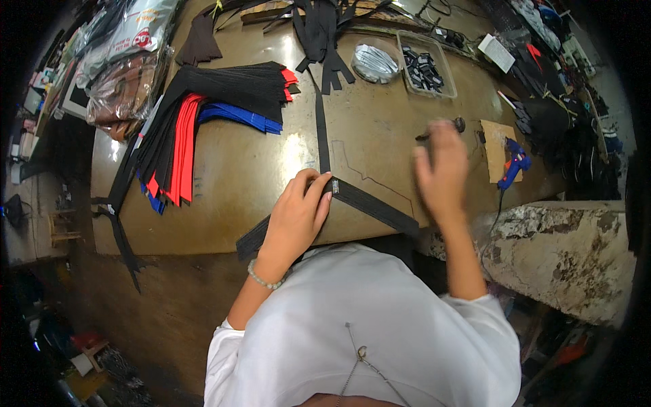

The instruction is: The person assembles black fabric straps by applying hot glue, folding the ends, and securing metal buckles with a hammer. They repeatedly pick up straps, apply glue, fold, and hammer buckles into place on a cluttered workbench.

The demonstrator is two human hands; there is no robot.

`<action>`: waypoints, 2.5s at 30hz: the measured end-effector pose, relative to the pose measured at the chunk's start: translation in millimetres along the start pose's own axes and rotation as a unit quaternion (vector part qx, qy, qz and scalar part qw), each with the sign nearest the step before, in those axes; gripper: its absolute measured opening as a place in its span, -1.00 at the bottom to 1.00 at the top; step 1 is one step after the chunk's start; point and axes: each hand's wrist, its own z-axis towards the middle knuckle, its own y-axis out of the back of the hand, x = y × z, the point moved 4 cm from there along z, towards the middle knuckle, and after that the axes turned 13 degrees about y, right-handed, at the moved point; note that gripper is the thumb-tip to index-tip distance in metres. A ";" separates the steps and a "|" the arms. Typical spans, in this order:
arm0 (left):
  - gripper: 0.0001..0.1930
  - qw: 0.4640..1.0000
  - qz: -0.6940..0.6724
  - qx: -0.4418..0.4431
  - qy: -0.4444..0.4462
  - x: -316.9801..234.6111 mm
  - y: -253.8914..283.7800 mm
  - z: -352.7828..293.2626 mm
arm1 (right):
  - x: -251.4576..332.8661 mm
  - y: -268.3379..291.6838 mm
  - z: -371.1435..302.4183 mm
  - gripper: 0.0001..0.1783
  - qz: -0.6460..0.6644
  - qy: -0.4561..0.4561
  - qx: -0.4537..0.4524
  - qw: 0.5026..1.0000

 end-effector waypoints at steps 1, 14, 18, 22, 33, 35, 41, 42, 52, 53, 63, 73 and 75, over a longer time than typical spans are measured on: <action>-0.77 0.998 -0.053 -0.016 0.026 2.9 4.6 -4.7 | -17.5 7.2 -6.5 -0.62 -0.061 -0.047 -0.015 0.997; -0.87 0.988 -0.097 -0.070 0.102 23.7 12.6 -17.5 | 104.7 20.5 -16.4 -0.75 0.337 -0.019 0.196 0.921; -0.87 0.988 -0.093 -0.085 0.094 21.7 16.5 -12.8 | 98.3 27.6 -9.7 -0.67 0.370 -0.078 0.111 0.919; -0.78 0.985 -0.094 -0.009 0.146 16.3 13.7 -13.8 | 102.9 23.0 -10.8 -0.64 0.327 -0.045 0.288 0.899; -0.76 0.995 0.035 0.096 0.009 -3.2 16.5 19.4 | -48.1 32.3 -9.4 -0.63 -0.104 -0.088 0.073 0.988; -0.80 0.989 -0.049 0.138 0.023 -6.2 17.1 23.1 | -25.7 27.2 2.9 -0.65 0.093 -0.050 0.041 0.994; -0.74 0.855 -0.426 0.202 0.216 -6.8 -5.4 24.1 | 90.8 -45.6 23.4 -0.67 0.754 -0.239 0.165 0.589; -0.72 0.856 -0.421 0.195 0.226 -8.3 -7.1 21.5 | 94.0 -53.9 28.4 -0.68 0.754 -0.256 0.161 0.583; -0.67 0.997 -0.036 0.063 0.032 -20.9 29.8 26.2 | 72.2 -54.5 27.0 -0.63 0.639 -0.118 0.353 0.674; -0.71 0.976 -0.110 0.153 0.111 -10.7 20.3 28.6 | 72.9 -55.4 25.6 -0.64 0.635 -0.100 0.380 0.665; -0.82 0.967 -0.155 0.122 0.160 9.8 -5.3 14.5 | 90.0 -27.5 70.9 -0.64 0.737 -0.046 0.107 0.665; -0.82 0.999 -0.027 -0.033 0.029 -1.4 -10.7 11.5 | 110.3 -32.1 26.4 -0.58 0.442 0.020 0.059 0.895; -0.82 0.998 -0.041 -0.025 0.042 -0.6 -12.6 11.0 | 111.7 -42.7 19.4 -0.67 0.400 0.035 0.055 0.914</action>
